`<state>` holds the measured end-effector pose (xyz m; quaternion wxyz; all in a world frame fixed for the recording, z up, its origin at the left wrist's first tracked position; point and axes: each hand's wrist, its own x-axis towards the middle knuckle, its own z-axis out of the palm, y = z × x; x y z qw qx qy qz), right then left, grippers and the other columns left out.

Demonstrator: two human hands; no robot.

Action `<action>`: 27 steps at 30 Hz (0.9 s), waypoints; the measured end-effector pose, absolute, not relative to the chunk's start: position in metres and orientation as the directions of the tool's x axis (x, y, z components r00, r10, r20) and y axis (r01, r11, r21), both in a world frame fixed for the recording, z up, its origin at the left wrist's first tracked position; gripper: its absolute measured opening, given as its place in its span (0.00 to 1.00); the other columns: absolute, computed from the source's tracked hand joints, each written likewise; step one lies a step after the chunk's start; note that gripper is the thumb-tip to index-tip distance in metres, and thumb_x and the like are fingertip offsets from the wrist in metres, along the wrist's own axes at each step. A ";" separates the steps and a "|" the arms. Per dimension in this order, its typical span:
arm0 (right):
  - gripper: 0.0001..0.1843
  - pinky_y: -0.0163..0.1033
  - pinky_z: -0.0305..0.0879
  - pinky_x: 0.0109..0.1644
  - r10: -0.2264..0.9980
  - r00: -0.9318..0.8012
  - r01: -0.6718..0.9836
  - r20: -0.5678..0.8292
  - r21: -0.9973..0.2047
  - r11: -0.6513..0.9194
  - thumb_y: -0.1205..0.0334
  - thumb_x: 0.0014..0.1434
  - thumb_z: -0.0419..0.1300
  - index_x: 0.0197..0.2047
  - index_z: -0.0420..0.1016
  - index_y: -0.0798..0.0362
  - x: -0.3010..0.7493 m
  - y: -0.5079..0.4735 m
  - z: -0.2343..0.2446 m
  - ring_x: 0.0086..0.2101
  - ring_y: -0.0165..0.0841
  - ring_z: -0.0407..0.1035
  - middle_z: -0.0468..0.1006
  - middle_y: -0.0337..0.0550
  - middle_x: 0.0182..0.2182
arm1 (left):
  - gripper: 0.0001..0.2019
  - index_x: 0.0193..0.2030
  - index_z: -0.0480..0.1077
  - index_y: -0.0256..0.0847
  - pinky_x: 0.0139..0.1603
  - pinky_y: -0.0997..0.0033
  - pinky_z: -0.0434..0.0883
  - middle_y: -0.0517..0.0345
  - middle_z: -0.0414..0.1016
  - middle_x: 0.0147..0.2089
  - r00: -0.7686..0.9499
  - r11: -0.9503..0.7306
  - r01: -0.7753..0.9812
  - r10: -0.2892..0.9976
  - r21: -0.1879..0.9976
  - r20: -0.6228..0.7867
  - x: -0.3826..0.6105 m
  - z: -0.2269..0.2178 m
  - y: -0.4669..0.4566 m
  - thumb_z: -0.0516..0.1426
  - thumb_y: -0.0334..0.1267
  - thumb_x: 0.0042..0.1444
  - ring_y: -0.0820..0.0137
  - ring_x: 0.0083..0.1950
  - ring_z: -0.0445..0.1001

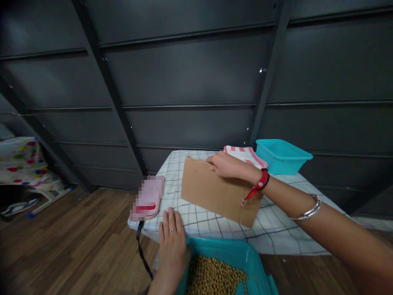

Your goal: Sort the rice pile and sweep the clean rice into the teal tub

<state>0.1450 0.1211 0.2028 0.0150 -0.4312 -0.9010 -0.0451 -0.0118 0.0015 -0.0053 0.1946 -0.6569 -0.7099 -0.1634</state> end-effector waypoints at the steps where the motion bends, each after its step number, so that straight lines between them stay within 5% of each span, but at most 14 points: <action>1: 0.13 0.37 0.56 0.33 0.786 -0.613 0.790 0.078 0.077 0.608 0.72 0.57 0.50 0.37 0.76 0.59 0.149 0.126 0.204 0.30 0.34 0.68 0.78 0.51 0.33 | 0.28 0.58 0.63 0.23 0.59 0.46 0.63 0.29 0.62 0.61 -0.056 0.080 0.996 0.876 -0.029 0.480 -0.013 -0.004 0.001 0.47 0.19 0.47 0.48 0.63 0.61; 5: 0.16 0.38 0.60 0.38 0.811 -0.551 0.831 0.197 0.040 0.555 0.68 0.58 0.51 0.46 0.76 0.56 0.169 0.133 0.221 0.38 0.38 0.71 0.78 0.50 0.42 | 0.28 0.59 0.63 0.25 0.59 0.45 0.63 0.29 0.62 0.61 -0.061 0.081 0.997 0.874 -0.021 0.483 -0.013 -0.003 0.001 0.47 0.19 0.47 0.47 0.62 0.61; 11: 0.15 0.38 0.61 0.37 0.811 -0.497 0.858 0.309 0.031 0.513 0.67 0.58 0.52 0.44 0.78 0.54 0.167 0.128 0.242 0.37 0.38 0.72 0.79 0.49 0.40 | 0.32 0.61 0.62 0.38 0.60 0.39 0.59 0.38 0.58 0.65 -0.080 0.092 0.996 0.837 0.005 0.541 -0.008 -0.008 0.001 0.48 0.18 0.46 0.46 0.65 0.56; 19: 0.13 0.36 0.56 0.30 0.783 -0.616 0.787 0.087 0.013 0.617 0.72 0.55 0.52 0.37 0.78 0.58 0.120 0.130 0.210 0.30 0.32 0.70 0.80 0.50 0.34 | 0.27 0.59 0.65 0.36 0.57 0.44 0.65 0.37 0.64 0.62 0.011 0.012 0.999 0.878 -0.043 0.478 -0.016 0.001 -0.001 0.51 0.21 0.50 0.48 0.61 0.63; 27: 0.16 0.35 0.56 0.30 0.828 -0.546 0.837 0.127 0.026 0.547 0.72 0.53 0.52 0.40 0.78 0.57 0.152 0.154 0.217 0.31 0.33 0.70 0.80 0.49 0.34 | 0.28 0.59 0.65 0.36 0.57 0.45 0.66 0.37 0.64 0.61 -0.011 0.025 0.999 0.876 -0.023 0.482 -0.014 0.003 -0.001 0.51 0.21 0.49 0.49 0.61 0.63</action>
